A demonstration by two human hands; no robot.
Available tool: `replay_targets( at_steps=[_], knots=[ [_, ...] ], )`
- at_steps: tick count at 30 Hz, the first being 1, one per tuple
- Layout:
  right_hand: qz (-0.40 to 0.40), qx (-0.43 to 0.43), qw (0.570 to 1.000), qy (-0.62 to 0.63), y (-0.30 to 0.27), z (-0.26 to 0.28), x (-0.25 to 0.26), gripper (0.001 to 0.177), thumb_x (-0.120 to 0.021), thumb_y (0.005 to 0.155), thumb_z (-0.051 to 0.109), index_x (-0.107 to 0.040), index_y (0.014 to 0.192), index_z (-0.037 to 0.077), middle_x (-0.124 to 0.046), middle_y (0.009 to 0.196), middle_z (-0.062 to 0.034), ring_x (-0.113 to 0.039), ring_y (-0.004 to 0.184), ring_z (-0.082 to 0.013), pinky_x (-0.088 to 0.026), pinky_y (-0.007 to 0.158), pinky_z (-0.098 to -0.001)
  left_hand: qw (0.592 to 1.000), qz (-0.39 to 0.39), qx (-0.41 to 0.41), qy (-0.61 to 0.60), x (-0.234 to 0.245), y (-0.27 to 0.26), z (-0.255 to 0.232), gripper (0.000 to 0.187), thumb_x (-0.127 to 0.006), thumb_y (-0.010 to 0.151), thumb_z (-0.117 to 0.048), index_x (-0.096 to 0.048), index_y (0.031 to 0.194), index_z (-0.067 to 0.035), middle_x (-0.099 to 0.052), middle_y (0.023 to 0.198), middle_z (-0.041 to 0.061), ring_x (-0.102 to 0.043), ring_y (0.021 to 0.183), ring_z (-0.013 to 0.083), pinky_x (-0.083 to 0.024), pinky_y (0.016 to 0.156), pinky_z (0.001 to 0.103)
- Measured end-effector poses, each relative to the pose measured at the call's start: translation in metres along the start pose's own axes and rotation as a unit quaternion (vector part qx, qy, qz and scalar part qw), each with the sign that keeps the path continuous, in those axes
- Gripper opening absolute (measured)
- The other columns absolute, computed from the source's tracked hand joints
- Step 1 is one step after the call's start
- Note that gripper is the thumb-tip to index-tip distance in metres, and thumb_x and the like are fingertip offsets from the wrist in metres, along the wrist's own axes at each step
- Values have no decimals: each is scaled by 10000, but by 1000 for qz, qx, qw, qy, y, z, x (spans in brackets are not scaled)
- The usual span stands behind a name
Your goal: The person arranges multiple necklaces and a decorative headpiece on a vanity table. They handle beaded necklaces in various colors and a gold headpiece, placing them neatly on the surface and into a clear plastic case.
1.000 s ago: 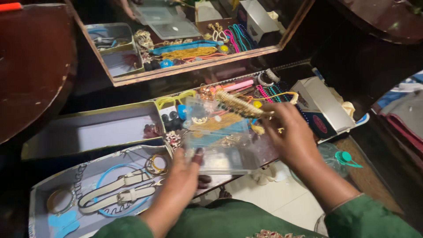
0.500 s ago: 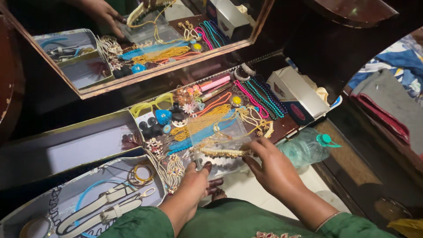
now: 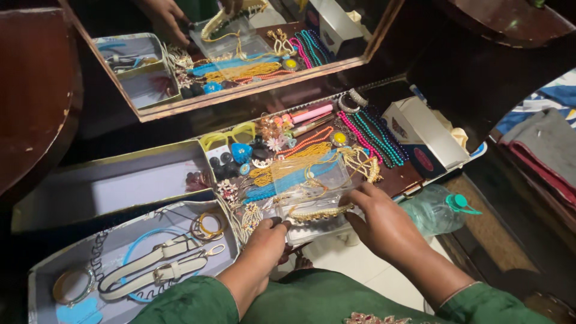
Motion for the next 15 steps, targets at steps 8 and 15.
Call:
replay_targets(
  at_steps=[8, 15],
  knots=[
    [29, 66, 997, -15, 5, 3, -11, 322, -729, 807, 137, -665, 1119, 91, -614, 1132, -141, -595, 1102, -380, -498, 902, -481, 990, -71, -17, 119, -6, -9, -8, 535, -633, 918, -340, -559, 1383, -86, -739, 1026, 117, -676, 823, 249, -534, 706, 386],
    [69, 40, 996, -33, 7, 1, -23, 288, -700, 810, 106, -705, 1096, 139, -623, 1091, -133, -618, 1077, -364, -517, 898, -472, 986, -86, -36, 139, -5, -15, -15, 555, -645, 898, -331, -584, 1374, -51, -738, 1178, 176, -713, 1068, 295, -538, 905, 390]
  ],
)
Point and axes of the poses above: each hand's wrist, its own y-axis towards the middle knuckle, its own x-axis out of the back of the hand, z = x × y, the point moved 1 cm from there along y, towards the middle knuckle
